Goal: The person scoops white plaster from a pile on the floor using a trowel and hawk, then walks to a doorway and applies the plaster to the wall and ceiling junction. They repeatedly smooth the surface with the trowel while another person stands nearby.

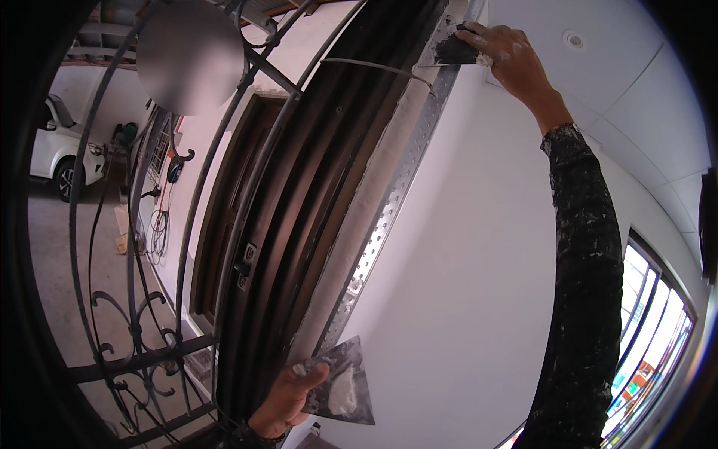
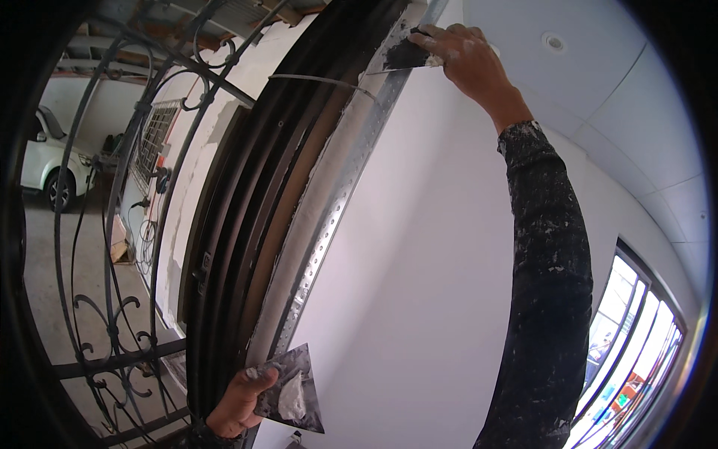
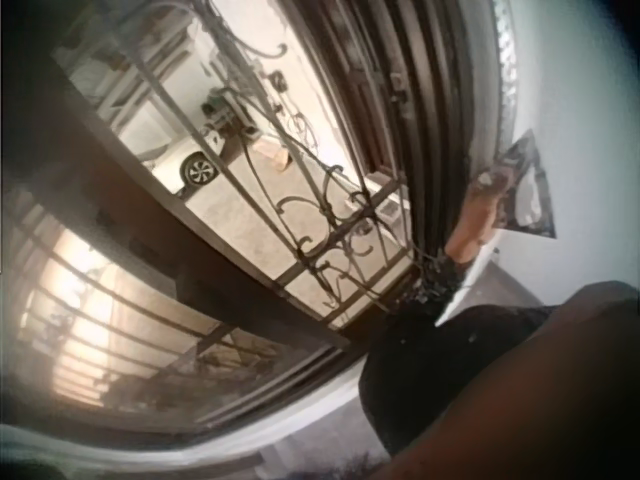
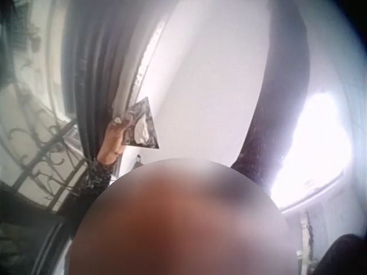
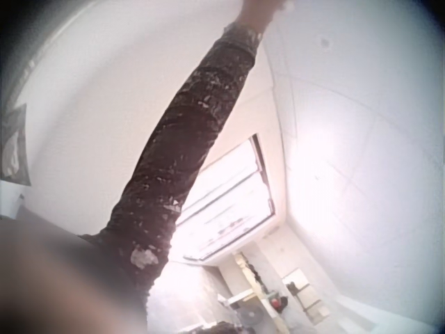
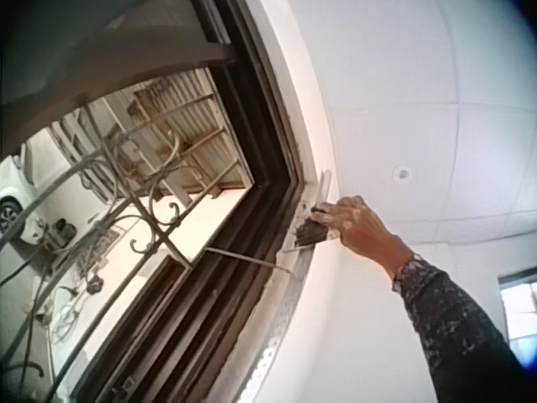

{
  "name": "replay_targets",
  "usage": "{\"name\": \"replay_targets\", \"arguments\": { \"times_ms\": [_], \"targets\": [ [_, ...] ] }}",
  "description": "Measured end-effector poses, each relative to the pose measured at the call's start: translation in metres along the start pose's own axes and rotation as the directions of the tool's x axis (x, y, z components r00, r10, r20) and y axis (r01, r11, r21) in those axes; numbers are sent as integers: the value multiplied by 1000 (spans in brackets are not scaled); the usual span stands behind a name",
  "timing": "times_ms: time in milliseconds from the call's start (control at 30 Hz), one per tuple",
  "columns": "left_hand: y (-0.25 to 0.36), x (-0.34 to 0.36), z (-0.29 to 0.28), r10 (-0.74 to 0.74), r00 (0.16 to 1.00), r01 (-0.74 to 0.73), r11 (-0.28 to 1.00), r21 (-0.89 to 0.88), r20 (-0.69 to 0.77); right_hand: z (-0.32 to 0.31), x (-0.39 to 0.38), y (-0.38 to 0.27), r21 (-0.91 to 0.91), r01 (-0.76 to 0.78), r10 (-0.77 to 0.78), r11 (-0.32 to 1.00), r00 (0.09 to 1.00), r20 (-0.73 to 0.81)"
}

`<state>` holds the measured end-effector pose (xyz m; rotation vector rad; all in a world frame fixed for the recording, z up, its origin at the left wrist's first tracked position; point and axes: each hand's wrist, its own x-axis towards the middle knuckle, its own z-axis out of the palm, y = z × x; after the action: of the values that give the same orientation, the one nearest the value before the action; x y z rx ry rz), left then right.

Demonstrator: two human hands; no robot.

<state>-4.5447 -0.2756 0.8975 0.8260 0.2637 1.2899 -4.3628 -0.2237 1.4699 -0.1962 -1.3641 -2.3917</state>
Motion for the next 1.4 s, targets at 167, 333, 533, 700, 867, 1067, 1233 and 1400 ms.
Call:
{"name": "replay_targets", "arguments": {
  "times_ms": [167,333,533,700,867,1067,1233,1400],
  "targets": [
    [-2,2,3,59,998,-60,997,-57,-8,-43,-22,7,58,-5,7,998,1000,-29],
    [11,-5,13,86,992,-77,992,96,-90,-137,-64,-24,186,-154,161,970,987,-22],
    [34,10,33,236,966,-235,972,20,-105,-232,-118,-142,657,97,-176,748,983,55],
    [43,25,50,447,894,-446,892,75,-8,-261,-143,-185,773,68,-270,630,953,137],
    [41,26,58,405,908,-414,907,80,111,-272,-154,-197,716,57,-319,696,917,238],
    [34,22,70,325,929,-334,943,18,177,-273,-159,-208,692,39,-290,721,924,250],
    [35,16,75,325,927,-349,931,110,189,-284,-156,-210,725,23,-352,688,884,306],
    [36,16,67,371,922,-384,915,126,112,-297,-164,-184,759,-60,-449,649,775,445]
  ]
}}
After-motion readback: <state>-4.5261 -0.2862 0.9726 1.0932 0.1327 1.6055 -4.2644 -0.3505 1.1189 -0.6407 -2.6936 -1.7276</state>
